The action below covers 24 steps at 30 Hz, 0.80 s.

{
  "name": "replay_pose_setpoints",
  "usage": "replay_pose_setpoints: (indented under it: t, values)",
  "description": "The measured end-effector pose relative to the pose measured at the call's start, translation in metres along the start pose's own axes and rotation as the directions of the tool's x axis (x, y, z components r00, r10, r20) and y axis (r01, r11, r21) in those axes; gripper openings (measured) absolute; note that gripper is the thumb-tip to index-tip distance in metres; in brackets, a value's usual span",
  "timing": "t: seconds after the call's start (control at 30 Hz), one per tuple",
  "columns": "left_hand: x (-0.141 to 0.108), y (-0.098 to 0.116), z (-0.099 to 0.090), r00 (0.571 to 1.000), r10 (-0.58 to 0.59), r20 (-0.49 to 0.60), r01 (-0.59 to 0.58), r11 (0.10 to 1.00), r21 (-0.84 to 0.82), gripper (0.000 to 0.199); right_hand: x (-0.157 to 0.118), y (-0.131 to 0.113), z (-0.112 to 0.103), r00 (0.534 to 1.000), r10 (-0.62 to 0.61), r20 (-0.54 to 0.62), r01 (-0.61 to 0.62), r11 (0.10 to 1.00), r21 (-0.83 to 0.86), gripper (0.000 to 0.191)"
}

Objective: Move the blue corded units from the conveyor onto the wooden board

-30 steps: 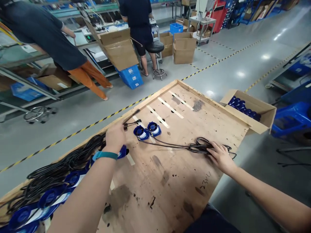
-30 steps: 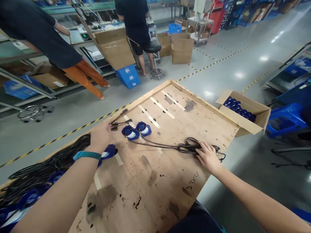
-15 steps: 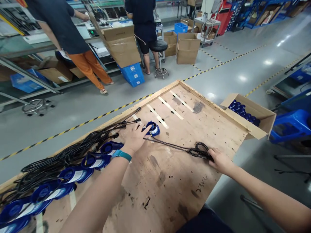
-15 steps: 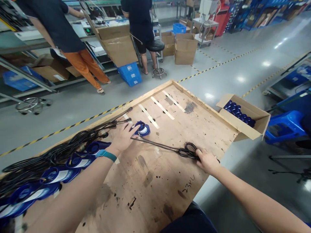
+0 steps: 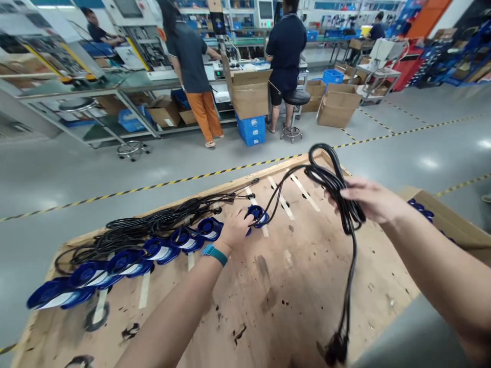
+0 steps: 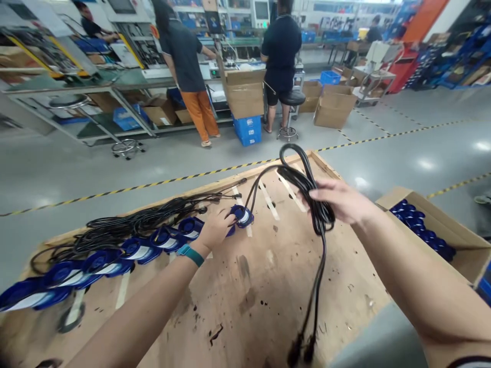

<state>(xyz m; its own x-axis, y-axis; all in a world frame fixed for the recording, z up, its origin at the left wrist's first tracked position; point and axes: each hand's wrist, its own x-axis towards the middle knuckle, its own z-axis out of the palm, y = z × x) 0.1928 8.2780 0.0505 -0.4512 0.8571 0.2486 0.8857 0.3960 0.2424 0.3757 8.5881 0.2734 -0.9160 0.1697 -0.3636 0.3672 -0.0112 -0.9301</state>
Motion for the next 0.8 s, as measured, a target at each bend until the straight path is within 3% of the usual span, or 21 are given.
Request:
replay_pose_setpoints:
  t: [0.1,0.17,0.3,0.37,0.43,0.6,0.67,0.73,0.8]
  values:
    - [-0.013,-0.012,0.000,1.000,-0.002,-0.029,0.002,1.000,-0.004,0.024,0.072,-0.031,0.007,0.997,-0.061,-0.056,0.055,0.993,-0.107,0.041]
    - [-0.022,-0.017,0.003,0.995,-0.018,-0.102,0.017,1.000,-0.017,0.041,0.116,-0.047,0.020,0.990,-0.132,-0.042,0.112,0.940,-0.322,0.038]
    - [-0.045,-0.013,0.011,0.964,-0.118,-0.237,0.120,0.993,-0.005,0.096,0.195,-0.058,0.069,0.949,-0.232,0.216,0.313,0.590,-0.744,0.039]
    - [-0.055,-0.006,0.013,0.954,-0.169,-0.249,0.177,0.984,0.010,0.099,0.229,-0.047,0.104,0.909,-0.216,0.358,0.418,0.453,-0.787,0.042]
    - [-0.061,0.001,0.014,0.951,-0.203,-0.232,0.213,0.977,0.020,0.093,0.257,-0.027,0.141,0.867,-0.227,0.443,0.498,0.382,-0.779,0.045]
    - [-0.059,0.016,0.020,0.924,-0.299,-0.238,0.317,0.948,0.038,0.096,0.296,0.033,0.225,0.766,-0.318,0.558,0.642,0.424,-0.639,0.059]
    - [-0.055,0.021,0.025,0.892,-0.354,-0.283,0.382,0.923,0.050,0.089,0.303,0.050,0.250,0.757,-0.217,0.616,0.641,0.425,-0.638,0.053]
    - [-0.052,0.027,0.027,0.852,-0.405,-0.331,0.446,0.893,0.056,0.083,0.307,0.060,0.267,0.796,-0.013,0.606,0.565,0.378,-0.734,0.039]
    - [-0.051,0.031,0.025,0.842,-0.420,-0.340,0.471,0.878,0.083,0.082,0.310,0.064,0.272,0.841,0.126,0.526,0.467,0.319,-0.825,0.030]
